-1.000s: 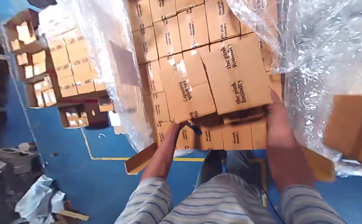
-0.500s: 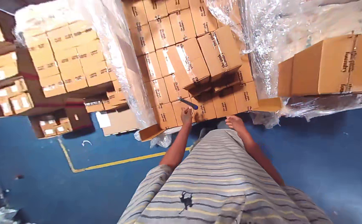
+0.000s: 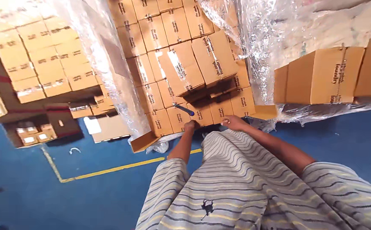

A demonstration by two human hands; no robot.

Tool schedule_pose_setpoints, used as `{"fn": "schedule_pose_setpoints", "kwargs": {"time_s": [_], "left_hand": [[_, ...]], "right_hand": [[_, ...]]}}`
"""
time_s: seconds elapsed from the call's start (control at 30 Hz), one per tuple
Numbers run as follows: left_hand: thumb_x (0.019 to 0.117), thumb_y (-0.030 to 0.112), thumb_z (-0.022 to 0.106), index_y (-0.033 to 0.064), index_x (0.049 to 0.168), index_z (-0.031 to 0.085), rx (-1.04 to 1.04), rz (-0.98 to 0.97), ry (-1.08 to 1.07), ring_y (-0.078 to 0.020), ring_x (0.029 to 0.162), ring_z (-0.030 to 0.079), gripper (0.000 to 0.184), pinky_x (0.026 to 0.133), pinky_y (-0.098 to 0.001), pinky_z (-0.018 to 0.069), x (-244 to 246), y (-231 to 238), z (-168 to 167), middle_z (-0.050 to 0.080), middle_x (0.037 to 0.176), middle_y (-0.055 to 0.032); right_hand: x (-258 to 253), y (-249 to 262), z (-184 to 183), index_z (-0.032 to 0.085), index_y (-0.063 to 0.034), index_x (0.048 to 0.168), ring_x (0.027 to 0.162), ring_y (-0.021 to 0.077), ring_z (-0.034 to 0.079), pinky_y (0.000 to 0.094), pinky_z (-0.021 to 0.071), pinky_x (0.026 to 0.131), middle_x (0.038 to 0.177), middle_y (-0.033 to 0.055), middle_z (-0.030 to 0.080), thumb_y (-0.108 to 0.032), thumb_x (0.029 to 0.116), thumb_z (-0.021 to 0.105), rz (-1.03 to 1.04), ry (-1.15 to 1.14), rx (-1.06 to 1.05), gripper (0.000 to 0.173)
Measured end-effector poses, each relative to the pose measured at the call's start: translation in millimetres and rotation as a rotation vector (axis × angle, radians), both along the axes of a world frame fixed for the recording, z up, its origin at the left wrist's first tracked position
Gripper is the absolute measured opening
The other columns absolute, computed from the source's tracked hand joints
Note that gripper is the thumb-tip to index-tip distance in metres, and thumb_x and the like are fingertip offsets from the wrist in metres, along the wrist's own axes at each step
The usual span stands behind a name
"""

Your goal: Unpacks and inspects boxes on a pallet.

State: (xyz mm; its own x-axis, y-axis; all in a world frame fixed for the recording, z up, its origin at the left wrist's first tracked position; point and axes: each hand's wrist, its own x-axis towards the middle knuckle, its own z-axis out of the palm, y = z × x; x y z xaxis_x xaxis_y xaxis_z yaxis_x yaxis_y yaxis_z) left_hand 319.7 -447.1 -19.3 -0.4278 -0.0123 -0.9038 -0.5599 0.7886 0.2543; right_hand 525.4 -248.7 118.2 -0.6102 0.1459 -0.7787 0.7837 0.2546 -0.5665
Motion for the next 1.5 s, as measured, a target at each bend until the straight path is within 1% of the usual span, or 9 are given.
{"fn": "schedule_pose_setpoints", "kwargs": {"time_s": [0.2, 0.47, 0.57, 0.73, 0.87, 1.0, 1.1, 1.27, 1.5], "left_hand": [[0.0997, 0.060, 0.054, -0.0057, 0.138, 0.056, -0.127, -0.014, 0.192, -0.0407, 0.131, 0.056, 0.076, 0.108, -0.0592, 0.0464, -25, 27, 1, 0.057, 0.139, -0.0290], [0.1071, 0.046, 0.046, -0.0068, 0.127, 0.063, -0.069, -0.141, 0.122, -0.0377, 0.126, 0.060, 0.059, 0.106, -0.0554, 0.0486, -18, 43, -1, 0.063, 0.132, -0.0270], [0.1113, 0.031, 0.041, -0.0102, 0.125, 0.061, 0.231, -0.005, 0.223, -0.0333, 0.106, 0.067, 0.048, 0.095, -0.0502, 0.0552, 25, 34, 43, 0.067, 0.115, -0.0267], [0.0962, 0.010, 0.061, -0.0119, 0.117, 0.064, 0.635, -0.451, 0.445, -0.0235, 0.093, 0.072, 0.030, 0.089, -0.0415, 0.0593, 74, 20, 139, 0.072, 0.103, -0.0215], [0.1036, 0.019, 0.057, -0.0049, 0.121, 0.068, 0.687, -0.921, 0.269, -0.0236, 0.111, 0.069, 0.032, 0.102, -0.0423, 0.0545, -19, 34, 190, 0.071, 0.117, -0.0185], [0.1077, 0.032, 0.051, 0.0019, 0.140, 0.056, 0.576, -0.861, 0.647, -0.0282, 0.129, 0.060, 0.044, 0.110, -0.0478, 0.0483, -149, 103, 235, 0.061, 0.139, -0.0182], [0.0998, 0.047, 0.059, 0.0043, 0.152, 0.044, 0.483, -0.814, 0.792, -0.0383, 0.144, 0.042, 0.069, 0.118, -0.0546, 0.0360, -219, 174, 200, 0.045, 0.155, -0.0229], [0.0921, 0.061, 0.064, 0.0073, 0.142, 0.056, 0.484, -0.900, 0.781, -0.0431, 0.129, 0.053, 0.074, 0.107, -0.0594, 0.0440, -218, 192, 151, 0.051, 0.144, -0.0253], [0.0883, 0.057, 0.071, 0.0059, 0.139, 0.056, 0.674, -1.145, 0.689, -0.0397, 0.134, 0.050, 0.074, 0.110, -0.0567, 0.0440, -160, 115, 143, 0.051, 0.145, -0.0223]], "right_hand": [[-7, 29, -6, 0.065, -0.0088, 0.133, 0.115, 0.0355, 0.066, 0.0600, 0.0488, 0.100, 0.123, 0.0183, 0.069, -0.035, 0.1067, 0.052, 0.010, -0.032, 0.040, 0.040], [1, 11, -6, 0.064, -0.0061, 0.133, 0.118, 0.0362, 0.064, 0.0590, 0.0466, 0.103, 0.124, 0.0200, 0.068, -0.039, 0.1075, 0.050, 0.099, -0.057, -0.055, 0.044], [-20, 2, -1, 0.063, -0.0040, 0.135, 0.122, 0.0341, 0.063, 0.0563, 0.0463, 0.107, 0.131, 0.0206, 0.066, -0.048, 0.1066, 0.049, -0.049, 0.033, -0.110, 0.054], [-87, -28, 27, 0.052, -0.0017, 0.143, 0.116, 0.0312, 0.065, 0.0523, 0.0494, 0.103, 0.126, 0.0206, 0.066, -0.046, 0.1037, 0.057, -0.173, 0.169, -0.202, 0.059], [-113, -51, 39, 0.063, -0.0003, 0.128, 0.105, 0.0305, 0.068, 0.0518, 0.0520, 0.097, 0.112, 0.0193, 0.070, -0.036, 0.1098, 0.044, -0.531, 0.219, -0.004, 0.044], [-123, -46, 32, 0.063, -0.0061, 0.132, 0.105, 0.0257, 0.072, 0.0470, 0.0577, 0.095, 0.119, 0.0141, 0.072, -0.032, 0.1095, 0.045, -0.841, 0.238, 0.198, 0.039], [-147, -32, 44, 0.060, -0.0053, 0.139, 0.119, 0.0335, 0.064, 0.0542, 0.0512, 0.102, 0.137, 0.0189, 0.062, -0.030, 0.1095, 0.047, -0.868, 0.286, 0.395, 0.041], [-185, -25, 54, 0.052, -0.0061, 0.149, 0.128, 0.0405, 0.058, 0.0581, 0.0508, 0.103, 0.151, 0.0221, 0.049, -0.026, 0.1082, 0.050, -0.856, 0.252, 0.566, 0.045], [-127, -43, 75, 0.038, -0.0136, 0.153, 0.092, 0.0392, 0.070, 0.0619, 0.0557, 0.080, 0.105, 0.0218, 0.070, -0.050, 0.1077, 0.046, -0.805, 0.196, 0.387, 0.058]]}}
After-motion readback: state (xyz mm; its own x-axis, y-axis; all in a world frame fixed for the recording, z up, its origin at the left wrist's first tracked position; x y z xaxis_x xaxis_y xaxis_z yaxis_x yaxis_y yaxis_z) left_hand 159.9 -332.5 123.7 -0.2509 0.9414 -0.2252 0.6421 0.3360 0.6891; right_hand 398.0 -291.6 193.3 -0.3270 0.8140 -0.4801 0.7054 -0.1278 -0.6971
